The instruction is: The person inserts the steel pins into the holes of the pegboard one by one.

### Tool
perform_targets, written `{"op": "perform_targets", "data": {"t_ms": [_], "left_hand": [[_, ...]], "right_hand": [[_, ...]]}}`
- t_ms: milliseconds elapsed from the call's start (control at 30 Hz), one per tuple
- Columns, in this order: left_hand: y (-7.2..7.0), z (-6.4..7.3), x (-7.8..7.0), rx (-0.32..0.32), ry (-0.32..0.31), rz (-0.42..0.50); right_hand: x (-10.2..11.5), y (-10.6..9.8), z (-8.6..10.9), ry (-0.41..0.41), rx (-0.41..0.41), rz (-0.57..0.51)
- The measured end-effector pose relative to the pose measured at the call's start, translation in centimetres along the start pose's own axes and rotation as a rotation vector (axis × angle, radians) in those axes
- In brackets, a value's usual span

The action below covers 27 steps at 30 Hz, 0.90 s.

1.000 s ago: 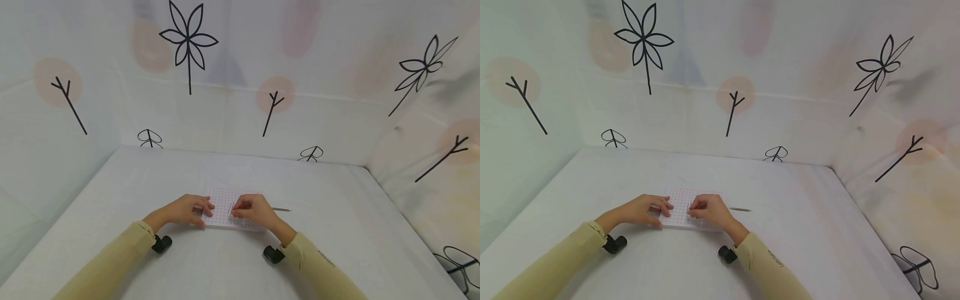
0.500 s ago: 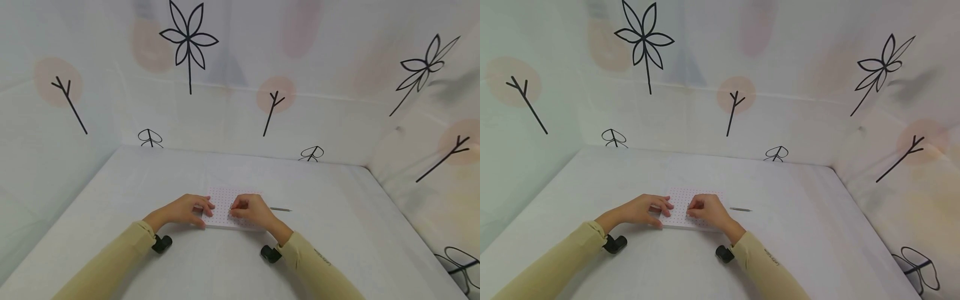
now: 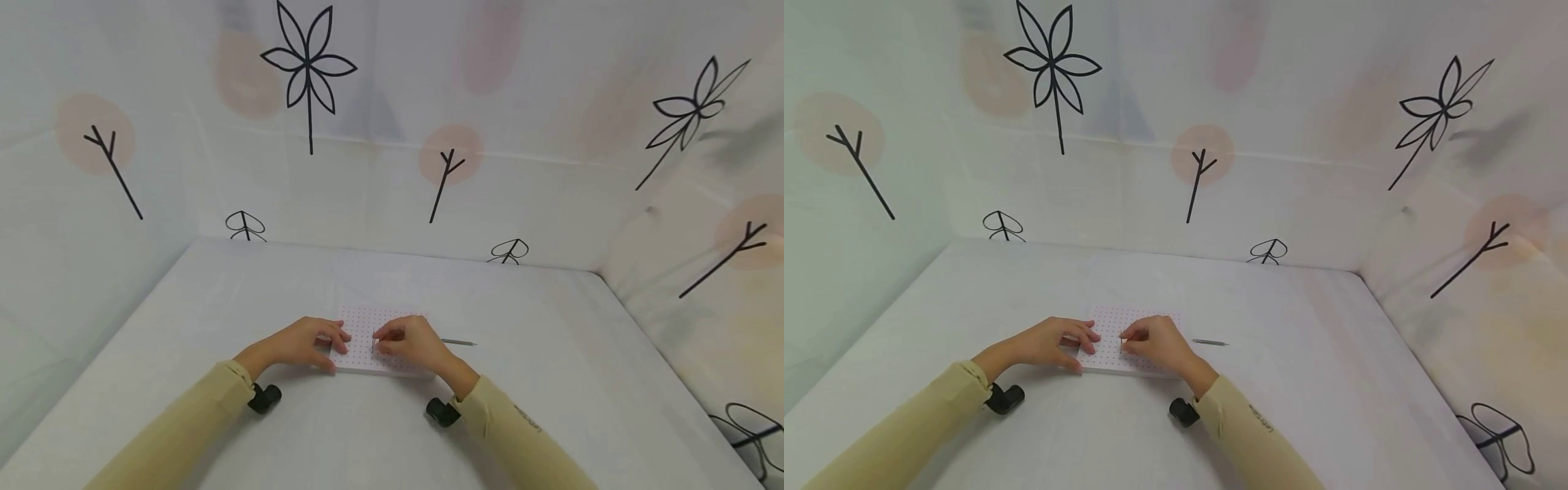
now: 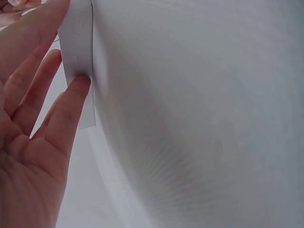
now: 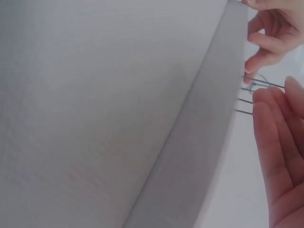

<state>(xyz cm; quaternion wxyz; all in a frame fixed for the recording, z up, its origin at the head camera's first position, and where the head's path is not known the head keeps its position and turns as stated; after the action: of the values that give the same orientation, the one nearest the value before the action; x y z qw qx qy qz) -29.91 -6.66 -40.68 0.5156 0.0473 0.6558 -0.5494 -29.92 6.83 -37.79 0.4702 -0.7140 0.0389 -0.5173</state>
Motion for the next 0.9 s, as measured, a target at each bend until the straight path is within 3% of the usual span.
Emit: {"op": "perform_targets", "data": {"t_ms": [633, 900], "left_hand": [[0.1, -0.2, 0.5, -0.011, -0.015, -0.009], [0.1, -0.2, 0.5, -0.012, -0.008, -0.017]], "right_hand": [[-1.4, -1.8, 2.5, 0.0, -0.029, -0.022], [-3.0, -2.3, 3.5, 0.052, -0.043, -0.022]]}}
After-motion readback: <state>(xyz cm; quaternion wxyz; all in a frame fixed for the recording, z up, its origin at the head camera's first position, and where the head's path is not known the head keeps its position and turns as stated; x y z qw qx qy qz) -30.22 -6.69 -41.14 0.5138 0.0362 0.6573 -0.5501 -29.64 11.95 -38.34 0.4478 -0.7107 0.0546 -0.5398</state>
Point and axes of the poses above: each hand's wrist, its own z-axis away from the middle knuckle, its own y-axis out of the palm, x = y × z, the point moved 10 cm from there along -z, towards the middle knuckle, and after that the axes turned 10 degrees about x, right-handed, at the moved point
